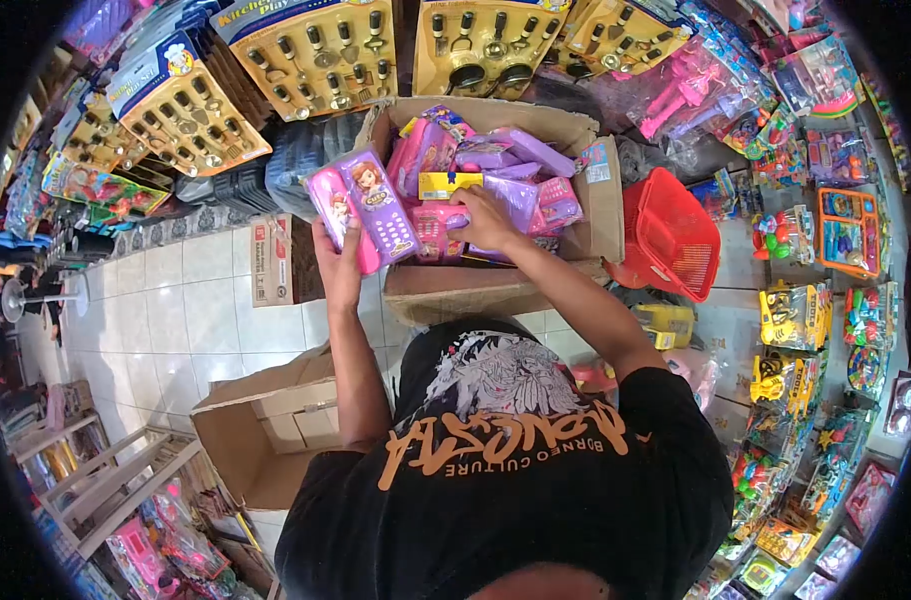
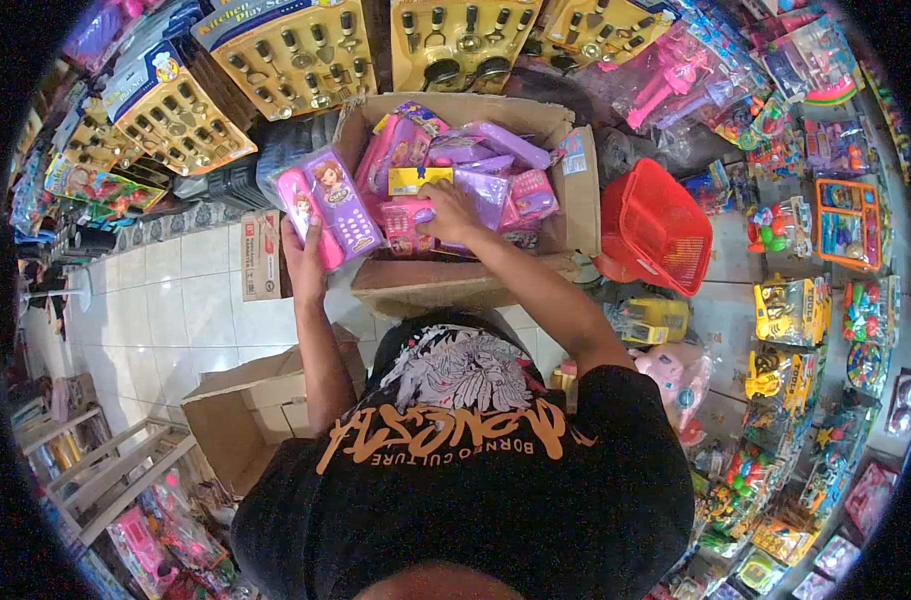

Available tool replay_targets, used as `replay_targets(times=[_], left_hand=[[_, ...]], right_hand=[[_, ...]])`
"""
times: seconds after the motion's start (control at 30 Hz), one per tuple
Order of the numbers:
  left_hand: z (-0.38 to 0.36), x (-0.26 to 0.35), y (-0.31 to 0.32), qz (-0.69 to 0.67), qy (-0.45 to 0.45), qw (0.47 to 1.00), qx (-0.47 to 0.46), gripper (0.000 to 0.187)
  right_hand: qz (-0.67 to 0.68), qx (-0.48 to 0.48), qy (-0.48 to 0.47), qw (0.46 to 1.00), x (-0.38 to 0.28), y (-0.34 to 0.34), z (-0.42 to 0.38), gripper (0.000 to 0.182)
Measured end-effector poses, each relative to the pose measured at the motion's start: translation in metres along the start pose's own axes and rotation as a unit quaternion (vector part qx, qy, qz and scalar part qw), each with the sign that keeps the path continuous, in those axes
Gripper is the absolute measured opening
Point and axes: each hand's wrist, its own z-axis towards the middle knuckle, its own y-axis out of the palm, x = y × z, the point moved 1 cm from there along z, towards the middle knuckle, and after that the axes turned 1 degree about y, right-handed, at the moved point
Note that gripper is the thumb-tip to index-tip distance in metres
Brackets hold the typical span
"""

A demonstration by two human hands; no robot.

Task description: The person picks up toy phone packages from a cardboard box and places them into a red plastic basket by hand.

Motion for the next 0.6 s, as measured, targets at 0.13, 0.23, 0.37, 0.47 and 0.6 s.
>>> replay_targets(times=[0.13,0.23,0.37,0.47,0.6], left_hand=[[-0.001,-0.005,0.002,-0.002,0.018,1.0,0.014,0.039],[-0.001,-0.01,0.001,-0.006,0.021,0.999,0.026,0.039],[0.0,0.0,0.004,-0.022,0.035,0.998,0.054,0.04],[0.003,-0.002,0.005,-0.032,0.03,0.998,0.044,0.042],[0.002,-0.005,0.022,-0.03,0.008,0.999,0.032,0.045]], right_hand=[[0.14,-0.037,0.022,0.989,-0.001,-0.018,-0.004,0.056],[0.201,0.0,0.01,0.979,0.002,-0.043,-0.007,0.059],[0.293,0.134,0.005,0.947,-0.014,-0.108,-0.029,0.049],[0.443,0.204,0.075,0.87,0.001,-0.126,-0.056,0.046],[0.699,0.225,0.122,0.667,0.01,-0.126,-0.083,0.045]])
